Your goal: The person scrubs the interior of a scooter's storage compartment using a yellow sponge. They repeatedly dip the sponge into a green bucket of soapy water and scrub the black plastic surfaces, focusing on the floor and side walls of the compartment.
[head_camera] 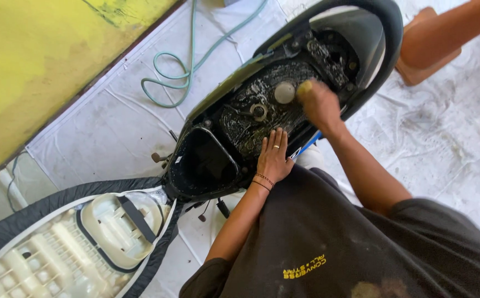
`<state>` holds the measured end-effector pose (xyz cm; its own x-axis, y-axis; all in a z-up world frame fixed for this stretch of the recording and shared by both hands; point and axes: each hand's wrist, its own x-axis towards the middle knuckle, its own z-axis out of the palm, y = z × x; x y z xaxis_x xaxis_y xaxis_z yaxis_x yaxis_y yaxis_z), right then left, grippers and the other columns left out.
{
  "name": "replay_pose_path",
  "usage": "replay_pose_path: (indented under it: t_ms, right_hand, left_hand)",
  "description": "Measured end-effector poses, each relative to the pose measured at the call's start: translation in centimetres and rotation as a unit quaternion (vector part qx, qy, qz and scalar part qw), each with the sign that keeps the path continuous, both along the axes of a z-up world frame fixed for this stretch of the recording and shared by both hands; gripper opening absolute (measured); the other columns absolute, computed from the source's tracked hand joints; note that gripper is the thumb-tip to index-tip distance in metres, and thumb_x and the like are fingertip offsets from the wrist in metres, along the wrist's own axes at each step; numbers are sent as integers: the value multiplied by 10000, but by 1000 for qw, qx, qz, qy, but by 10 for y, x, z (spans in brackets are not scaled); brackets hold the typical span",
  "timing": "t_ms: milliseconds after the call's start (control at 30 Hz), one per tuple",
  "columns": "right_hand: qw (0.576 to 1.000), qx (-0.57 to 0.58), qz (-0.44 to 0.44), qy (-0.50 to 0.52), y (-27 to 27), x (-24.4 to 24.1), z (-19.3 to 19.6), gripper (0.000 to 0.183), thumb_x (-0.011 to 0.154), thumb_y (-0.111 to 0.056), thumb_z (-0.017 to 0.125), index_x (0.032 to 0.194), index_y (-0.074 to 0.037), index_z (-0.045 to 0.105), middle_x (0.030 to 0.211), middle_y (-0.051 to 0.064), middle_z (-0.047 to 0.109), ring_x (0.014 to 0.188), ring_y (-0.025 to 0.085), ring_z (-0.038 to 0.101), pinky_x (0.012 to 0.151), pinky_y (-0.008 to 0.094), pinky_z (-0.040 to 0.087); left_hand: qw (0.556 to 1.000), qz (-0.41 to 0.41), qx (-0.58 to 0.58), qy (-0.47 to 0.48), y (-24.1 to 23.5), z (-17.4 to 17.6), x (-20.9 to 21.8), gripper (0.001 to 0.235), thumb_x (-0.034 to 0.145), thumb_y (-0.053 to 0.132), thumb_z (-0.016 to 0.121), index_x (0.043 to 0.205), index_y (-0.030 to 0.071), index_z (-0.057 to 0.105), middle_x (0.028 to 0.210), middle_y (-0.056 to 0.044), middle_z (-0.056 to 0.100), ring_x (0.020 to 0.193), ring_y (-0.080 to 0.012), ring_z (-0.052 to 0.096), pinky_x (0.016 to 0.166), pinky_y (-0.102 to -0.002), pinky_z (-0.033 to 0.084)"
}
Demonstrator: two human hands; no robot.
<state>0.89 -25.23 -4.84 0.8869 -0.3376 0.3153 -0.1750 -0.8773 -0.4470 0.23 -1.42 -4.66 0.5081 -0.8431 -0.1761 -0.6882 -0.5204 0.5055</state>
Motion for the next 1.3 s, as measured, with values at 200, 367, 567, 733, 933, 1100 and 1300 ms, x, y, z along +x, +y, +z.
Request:
replay_pose_path:
  t_ms: [200, 367, 567, 733, 933, 1100, 1300]
  right_hand:
    - [995, 21, 97, -18, -6, 85, -5, 218, 962, -154, 692, 1175, -190, 657, 1073, 37, 696, 891, 309, 717, 725, 414, 593]
    - [960, 110, 248, -64, 24, 126, -7, 235, 900, -109, 669, 1115, -27, 712, 1070, 247, 728, 962, 471, 685, 800, 523, 567]
    - [991, -36, 126, -25, -51, 61, -29, 343, 959, -208, 575, 1293, -133, 594, 1134, 162, 657, 987, 359, 689, 817, 457, 554]
    - [975, 81, 180, 103, -59, -21, 2, 296, 904, -254, 587, 1180, -168, 651, 1052, 124, 708, 936, 360, 714, 784, 442, 578]
    - [959, 125, 247, 62, -143, 39, 54, 187, 927, -187, 614, 1058, -103, 718, 995, 147, 747, 939, 392, 699, 791, 484, 580]
    - [942, 12, 336, -19, -180, 63, 40, 340, 976, -276, 622, 1287, -149, 673, 1296, 116, 668, 1182, 333, 664, 1038, 429, 518]
    - [815, 26, 429, 388, -201, 43, 64, 354, 984, -221, 560, 1334, -202, 612, 1083, 81, 764, 1017, 323, 750, 914, 444, 612]
  left_hand:
    - [1000, 3, 24, 10, -19, 0, 3, 943, 796, 275, 568, 1621, 17, 190, 1684, -245, 167, 1560, -409, 180, 1270, -567, 138]
    - [998, 5, 27, 54, -47, 11, 9, 899, 832, 263, 543, 1619, 6, 195, 1686, -259, 139, 1563, -429, 128, 1265, -576, 107]
    - [999, 38, 4, -9, -67, 5, 2, 868, 828, 295, 556, 1583, -30, 275, 1642, -300, 235, 1521, -467, 233, 1229, -595, 240]
    - [988, 106, -103, -33, -89, 10, -6, 683, 941, 275, 496, 1523, -64, 383, 1544, -339, 387, 1454, -492, 352, 1210, -579, 275]
    - [972, 124, -180, -90, -150, 6, -10, 697, 971, 397, 533, 1519, -21, 429, 1463, -291, 515, 1378, -471, 478, 1143, -631, 347]
    - [972, 153, -153, -92, -192, 8, -18, 727, 972, 471, 540, 1512, -4, 435, 1470, -270, 527, 1402, -428, 479, 1167, -632, 326]
    - [965, 197, -149, -91, -203, 12, -21, 849, 958, 649, 498, 1481, -20, 475, 1488, -268, 512, 1422, -414, 458, 1212, -611, 250]
